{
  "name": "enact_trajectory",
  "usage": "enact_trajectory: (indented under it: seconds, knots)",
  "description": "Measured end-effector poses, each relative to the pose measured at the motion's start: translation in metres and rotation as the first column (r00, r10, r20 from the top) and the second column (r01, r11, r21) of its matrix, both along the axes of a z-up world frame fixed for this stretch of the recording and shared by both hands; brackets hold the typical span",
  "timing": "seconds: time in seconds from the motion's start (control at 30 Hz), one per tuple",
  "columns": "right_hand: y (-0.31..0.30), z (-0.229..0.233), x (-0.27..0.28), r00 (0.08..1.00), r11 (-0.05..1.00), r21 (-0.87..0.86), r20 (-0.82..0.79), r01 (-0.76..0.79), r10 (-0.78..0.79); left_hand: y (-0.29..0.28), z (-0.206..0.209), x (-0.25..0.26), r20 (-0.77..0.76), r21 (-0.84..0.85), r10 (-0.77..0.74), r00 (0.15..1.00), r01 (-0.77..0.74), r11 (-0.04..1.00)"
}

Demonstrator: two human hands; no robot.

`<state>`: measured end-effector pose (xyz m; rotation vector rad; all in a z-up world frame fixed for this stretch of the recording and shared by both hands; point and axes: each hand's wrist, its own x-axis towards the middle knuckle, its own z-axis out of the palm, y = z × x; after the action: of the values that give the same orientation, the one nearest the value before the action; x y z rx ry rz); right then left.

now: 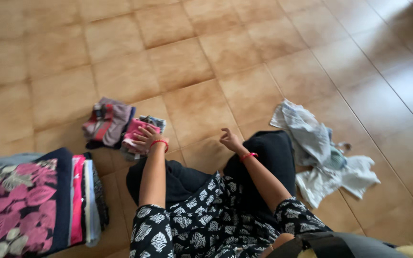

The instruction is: The person folds several white cloths and a gray garment by hand while sitting on the floor, placing each folded item into a stack.

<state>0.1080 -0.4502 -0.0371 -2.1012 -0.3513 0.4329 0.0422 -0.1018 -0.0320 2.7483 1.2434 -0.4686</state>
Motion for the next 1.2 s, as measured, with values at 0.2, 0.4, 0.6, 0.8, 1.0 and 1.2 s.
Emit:
enact_trajectory:
  seconds: [0.2,0.4,0.6,0.8,1.0,1.2]
  knots:
    - [-0.014,0.005,-0.004,0.971,0.946,0.243,0.052,0.216,-0.235,-0.028,0.006,0.0,0.32,-0.065,-0.139,0.937,0.168,0.984]
    - [-0.039,0.026,0.03,0.928,0.978,0.096,0.311,0.185,-0.207,-0.046,0.012,-0.01,0.373,-0.251,-0.322,0.87,0.429,0.868]
    - [-0.109,0.061,0.079,0.81,0.899,-0.146,0.51,0.413,-0.29,-0.054,0.012,-0.007,0.462,-0.329,-0.347,0.816,0.521,0.788]
    - [-0.195,0.082,0.065,0.806,0.683,-0.486,0.527,0.545,-0.268,-0.053,0.016,0.005,0.383,-0.353,-0.348,0.856,0.484,0.801]
    - [-0.253,0.105,0.049,0.822,0.454,-0.686,0.449,0.569,-0.351,-0.053,0.018,0.001,0.37,-0.364,-0.388,0.844,0.516,0.775]
    - [-0.294,0.118,0.058,0.845,0.429,-0.741,0.363,0.517,-0.392,-0.051,0.018,-0.004,0.293,-0.388,-0.372,0.88,0.466,0.795]
